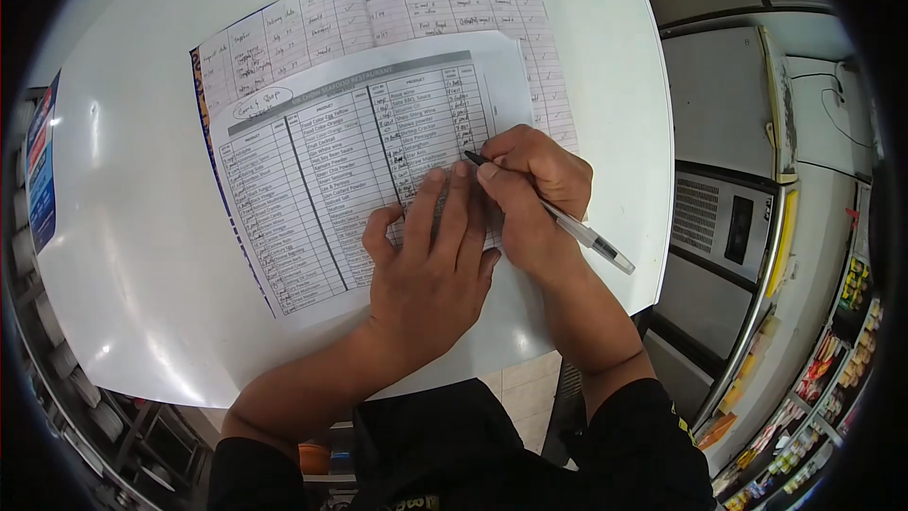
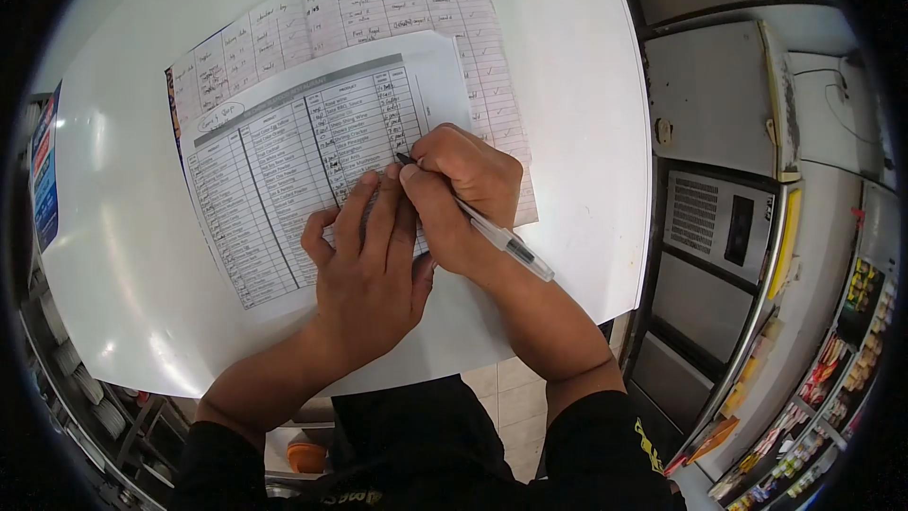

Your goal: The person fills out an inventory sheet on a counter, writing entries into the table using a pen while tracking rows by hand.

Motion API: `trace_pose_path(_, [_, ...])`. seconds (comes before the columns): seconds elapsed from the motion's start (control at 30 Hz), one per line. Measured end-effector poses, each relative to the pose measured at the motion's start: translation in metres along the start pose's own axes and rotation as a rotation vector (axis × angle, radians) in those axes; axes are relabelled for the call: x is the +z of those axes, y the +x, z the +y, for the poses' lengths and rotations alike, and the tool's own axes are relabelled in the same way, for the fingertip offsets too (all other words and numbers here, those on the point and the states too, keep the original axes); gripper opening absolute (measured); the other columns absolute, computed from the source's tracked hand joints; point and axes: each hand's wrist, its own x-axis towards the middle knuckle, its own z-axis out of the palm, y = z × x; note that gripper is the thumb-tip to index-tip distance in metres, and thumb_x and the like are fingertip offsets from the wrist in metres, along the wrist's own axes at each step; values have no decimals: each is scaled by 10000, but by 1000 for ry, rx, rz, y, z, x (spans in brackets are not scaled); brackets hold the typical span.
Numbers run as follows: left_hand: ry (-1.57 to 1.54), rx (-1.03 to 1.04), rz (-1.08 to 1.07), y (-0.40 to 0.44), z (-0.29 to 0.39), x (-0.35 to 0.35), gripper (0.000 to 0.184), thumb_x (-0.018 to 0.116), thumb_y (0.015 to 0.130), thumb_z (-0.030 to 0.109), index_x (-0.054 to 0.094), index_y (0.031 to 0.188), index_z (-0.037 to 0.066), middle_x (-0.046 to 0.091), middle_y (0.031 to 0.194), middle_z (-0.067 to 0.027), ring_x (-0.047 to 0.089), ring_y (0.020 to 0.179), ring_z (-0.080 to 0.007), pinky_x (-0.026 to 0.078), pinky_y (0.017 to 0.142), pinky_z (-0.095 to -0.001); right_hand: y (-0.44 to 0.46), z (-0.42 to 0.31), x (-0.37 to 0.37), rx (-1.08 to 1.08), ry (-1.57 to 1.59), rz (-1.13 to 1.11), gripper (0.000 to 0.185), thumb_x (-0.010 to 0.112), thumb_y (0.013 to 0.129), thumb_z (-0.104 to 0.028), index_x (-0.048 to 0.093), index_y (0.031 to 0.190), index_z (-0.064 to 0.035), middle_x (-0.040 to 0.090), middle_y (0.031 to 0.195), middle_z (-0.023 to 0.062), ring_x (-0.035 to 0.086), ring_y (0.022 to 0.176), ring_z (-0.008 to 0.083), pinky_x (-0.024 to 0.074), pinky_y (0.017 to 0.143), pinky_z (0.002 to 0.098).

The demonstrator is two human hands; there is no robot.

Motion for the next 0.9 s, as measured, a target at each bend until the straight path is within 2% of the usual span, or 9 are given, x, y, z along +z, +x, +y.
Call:
trace_pose_path(0.43, [0, 3, -1, 0, -1, 1, 571, 631, 883, 389, 629, 1314, 15, 497, 1498, -153, 396, 1396, -281, 279, 1020, -534, -1, 1, -1, -16, -23, 9, 179, 604, 822, 78, 500, 698, 2, 662, 797, 114, 503, 574, 65, 408, 503, 244])
trace_pose_path(0.6, [0, 10, -16, 0, -2, 0, 575, 633, 883, 396, 632, 1311, 13, 491, 1502, -157, 392, 1396, -288, 276, 1020, -535, -1, -1, 1, 48, 47, 37, 174, 595, 815, 98, 500, 704, 4, 666, 802, 115, 509, 575, 70, 413, 505, 245])
trace_pose_path(0.73, [11, 11, -16, -1, -2, 0, 580, 629, 885, 399, 627, 1325, 22, 482, 1509, -155, 390, 1391, -290, 267, 1024, -536, -1, 3, 1, 1, 31, 37, 177, 593, 815, 105, 499, 704, 3, 667, 809, 114, 513, 576, 69, 417, 508, 244])
trace_pose_path(0.9, [18, 13, -18, 0, -2, 0, 580, 615, 896, 401, 619, 1348, 38, 474, 1519, -140, 380, 1394, -293, 261, 1027, -538, -2, 2, -1, 57, 19, 20, 181, 594, 817, 102, 495, 703, 2, 667, 820, 113, 510, 573, 71, 419, 512, 241])
